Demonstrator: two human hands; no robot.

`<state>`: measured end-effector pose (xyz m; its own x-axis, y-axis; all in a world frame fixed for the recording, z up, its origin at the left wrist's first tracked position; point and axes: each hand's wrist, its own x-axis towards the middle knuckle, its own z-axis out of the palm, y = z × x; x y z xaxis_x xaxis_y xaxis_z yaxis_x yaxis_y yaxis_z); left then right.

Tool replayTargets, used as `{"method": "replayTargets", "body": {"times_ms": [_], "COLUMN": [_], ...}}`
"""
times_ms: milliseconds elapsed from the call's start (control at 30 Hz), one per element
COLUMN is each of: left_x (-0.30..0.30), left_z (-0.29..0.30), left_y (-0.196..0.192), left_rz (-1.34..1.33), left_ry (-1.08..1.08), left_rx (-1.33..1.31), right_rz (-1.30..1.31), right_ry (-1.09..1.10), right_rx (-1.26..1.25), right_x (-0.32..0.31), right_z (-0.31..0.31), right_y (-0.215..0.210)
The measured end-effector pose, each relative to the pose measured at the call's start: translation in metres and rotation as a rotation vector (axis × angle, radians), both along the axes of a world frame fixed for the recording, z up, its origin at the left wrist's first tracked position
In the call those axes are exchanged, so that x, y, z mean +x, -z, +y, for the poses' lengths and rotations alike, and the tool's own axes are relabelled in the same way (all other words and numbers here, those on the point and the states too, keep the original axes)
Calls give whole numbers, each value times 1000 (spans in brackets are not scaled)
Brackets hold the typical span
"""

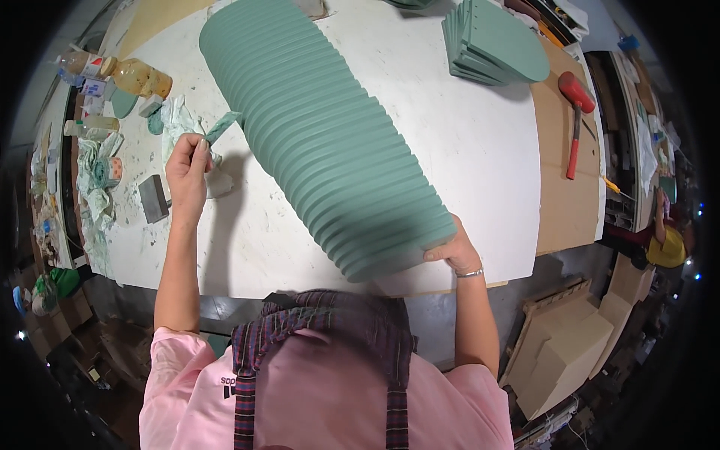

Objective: The person sands the edges of a stack of green furniture components using a sanding block and wipes the surfaces with a white cloth.

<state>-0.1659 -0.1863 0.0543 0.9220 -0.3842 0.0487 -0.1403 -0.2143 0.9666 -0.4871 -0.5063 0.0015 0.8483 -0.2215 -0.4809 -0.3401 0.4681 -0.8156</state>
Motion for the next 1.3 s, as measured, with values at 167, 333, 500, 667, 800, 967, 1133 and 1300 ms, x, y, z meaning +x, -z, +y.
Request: {"method": "replayTargets", "body": {"times_ms": [167,333,500,667,800,967,1133,1300], "left_x": [8,14,18,20,23,29,35,41], "left_z": [-3,-2,-1,-2,-3,0,3,5], "left_y": [6,8,11,14,16,18,22,23], "left_rz": [-115,-172,-199,-192,-221,-182,-126,-77], "left_ry": [-8,-22,5,-10,1,49,106,111], "left_rx": [128,149,179,185,146,117,119,31], "right_rz": [19,30,130,62,71,72,76,73], "right_ry": [35,48,47,39,42,65,66,47], "right_rx": [20,3,43,-36,-52,-25,-32,-40], "right_x": [2,4,2,5,4,3,2,3], "right_z": [2,4,2,3,3,3,3,3], "right_y": [-1,-3,-5,-6,-8,-6,-4,-5]}}
